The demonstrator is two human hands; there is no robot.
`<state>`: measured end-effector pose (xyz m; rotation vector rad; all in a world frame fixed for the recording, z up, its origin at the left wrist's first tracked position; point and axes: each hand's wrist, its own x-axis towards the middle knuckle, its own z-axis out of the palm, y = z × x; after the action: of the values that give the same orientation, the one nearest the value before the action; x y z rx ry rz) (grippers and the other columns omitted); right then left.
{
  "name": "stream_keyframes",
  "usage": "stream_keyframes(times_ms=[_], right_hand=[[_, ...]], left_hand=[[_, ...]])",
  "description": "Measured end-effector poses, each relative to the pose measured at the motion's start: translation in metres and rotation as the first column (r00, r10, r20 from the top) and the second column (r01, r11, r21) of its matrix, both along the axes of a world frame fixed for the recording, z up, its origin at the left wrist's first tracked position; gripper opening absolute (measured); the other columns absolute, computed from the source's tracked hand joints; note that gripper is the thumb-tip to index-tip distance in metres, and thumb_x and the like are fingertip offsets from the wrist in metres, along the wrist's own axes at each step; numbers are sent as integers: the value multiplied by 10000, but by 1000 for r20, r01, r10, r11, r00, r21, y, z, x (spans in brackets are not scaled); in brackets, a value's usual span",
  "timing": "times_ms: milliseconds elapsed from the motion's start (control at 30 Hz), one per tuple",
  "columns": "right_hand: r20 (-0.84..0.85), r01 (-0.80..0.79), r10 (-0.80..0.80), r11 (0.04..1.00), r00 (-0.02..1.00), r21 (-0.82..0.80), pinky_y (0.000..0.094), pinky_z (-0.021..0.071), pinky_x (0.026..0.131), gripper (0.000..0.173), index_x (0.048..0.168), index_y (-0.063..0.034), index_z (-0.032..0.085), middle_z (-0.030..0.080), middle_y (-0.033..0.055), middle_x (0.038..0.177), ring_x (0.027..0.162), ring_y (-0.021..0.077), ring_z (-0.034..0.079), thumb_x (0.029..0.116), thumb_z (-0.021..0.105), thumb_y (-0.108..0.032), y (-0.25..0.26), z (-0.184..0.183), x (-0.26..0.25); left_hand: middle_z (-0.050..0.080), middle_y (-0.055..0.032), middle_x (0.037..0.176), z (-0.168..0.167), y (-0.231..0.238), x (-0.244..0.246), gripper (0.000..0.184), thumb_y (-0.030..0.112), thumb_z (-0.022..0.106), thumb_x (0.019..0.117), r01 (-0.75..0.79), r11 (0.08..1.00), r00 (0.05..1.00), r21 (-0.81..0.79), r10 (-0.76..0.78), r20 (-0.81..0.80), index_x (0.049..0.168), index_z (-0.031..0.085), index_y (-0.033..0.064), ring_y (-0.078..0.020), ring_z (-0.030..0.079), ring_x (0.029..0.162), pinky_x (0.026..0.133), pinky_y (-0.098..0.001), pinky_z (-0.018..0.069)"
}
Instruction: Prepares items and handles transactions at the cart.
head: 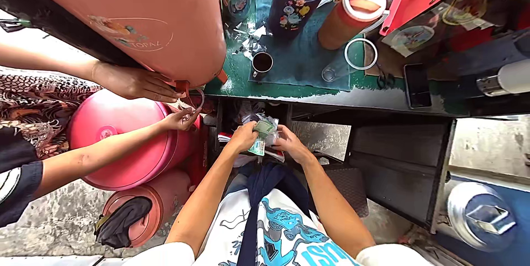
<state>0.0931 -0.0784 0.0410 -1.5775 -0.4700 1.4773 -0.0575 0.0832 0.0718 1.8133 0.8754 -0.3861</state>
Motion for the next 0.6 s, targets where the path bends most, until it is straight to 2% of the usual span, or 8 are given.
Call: stream_keyframes(times_ms=[67, 167, 267, 333, 433, 500, 533, 600], right_hand=[[24, -14, 16, 997, 1000, -73, 463, 601, 891, 550, 1364, -78, 571, 660, 156, 1243, 1090, 263, 683, 1020, 538, -505, 9, -1, 1], [405, 4, 70, 984, 912, -179, 451, 534, 799, 343, 946, -66, 723, 695, 93, 899, 859, 202, 665, 1035, 582, -366, 23, -5, -3], [646, -66, 52, 998, 762, -3, 433, 527, 1016, 269, 1049, -72, 786, 720, 100, 1227, 1150, 202, 674, 1030, 586, -250, 15, 1, -9], [704, -155, 8, 977, 711, 145, 391, 532, 1030, 284, 1120, -93, 785, 678, 128, 1295, 1188, 208, 653, 1040, 568, -258, 6, 7, -21], [632, -236, 59, 951, 773, 200, 315, 548, 972, 317, 1150, -96, 775, 706, 96, 1199, 1089, 140, 670, 1064, 544, -294, -5, 17, -42], [429, -142, 69, 980, 901, 141, 303, 600, 845, 326, 1150, -48, 735, 730, 66, 1046, 909, 114, 708, 1088, 491, -256, -8, 16, -48], [311, -43, 11, 995, 950, 95, 327, 628, 787, 323, 1142, -24, 706, 732, 73, 971, 834, 135, 724, 1098, 462, -230, -7, 14, -47], [166, 194, -190, 981, 968, -5, 369, 646, 684, 311, 1148, 22, 636, 725, 117, 901, 724, 190, 730, 1114, 412, -192, -2, 17, -38]], left_hand=[[707, -191, 1143, 3, -3, 4, 259, 190, 512, 1051, 70, 997, 995, 37, -67, -67, 1213, 661, 53, -352, 669, 1127, 998, -599, 493], [690, -211, 1212, 2, -5, 10, 263, 133, 533, 1014, 138, 982, 968, 130, -106, -227, 1204, 696, 55, -395, 626, 1209, 1025, -614, 473], [655, -240, 1278, 2, -5, 14, 281, 68, 577, 962, 107, 979, 926, 174, -35, -375, 1213, 688, 9, -422, 589, 1263, 1036, -613, 477], [640, -279, 1273, -2, -3, 17, 338, 67, 635, 929, 43, 976, 914, 212, 48, -403, 1243, 628, -58, -448, 600, 1242, 1015, -622, 495], [604, -323, 1292, -10, 0, 24, 542, 139, 690, 923, -255, 957, 917, 140, 286, -278, 1356, 492, -119, -447, 602, 1227, 1026, -604, 492], [626, -297, 1252, -23, -3, 28, 558, 131, 716, 927, -535, 843, 840, -58, 523, -145, 1381, 480, -92, -391, 647, 1142, 975, -551, 536], [625, -284, 1252, -28, -6, 29, 577, 121, 686, 951, -586, 792, 811, -173, 573, -120, 1428, 425, -73, -364, 661, 1112, 953, -526, 557], [640, -248, 1260, -29, -7, 25, 588, 168, 601, 998, -497, 826, 867, -267, 484, -118, 1488, 353, -42, -307, 699, 1083, 930, -474, 594]])
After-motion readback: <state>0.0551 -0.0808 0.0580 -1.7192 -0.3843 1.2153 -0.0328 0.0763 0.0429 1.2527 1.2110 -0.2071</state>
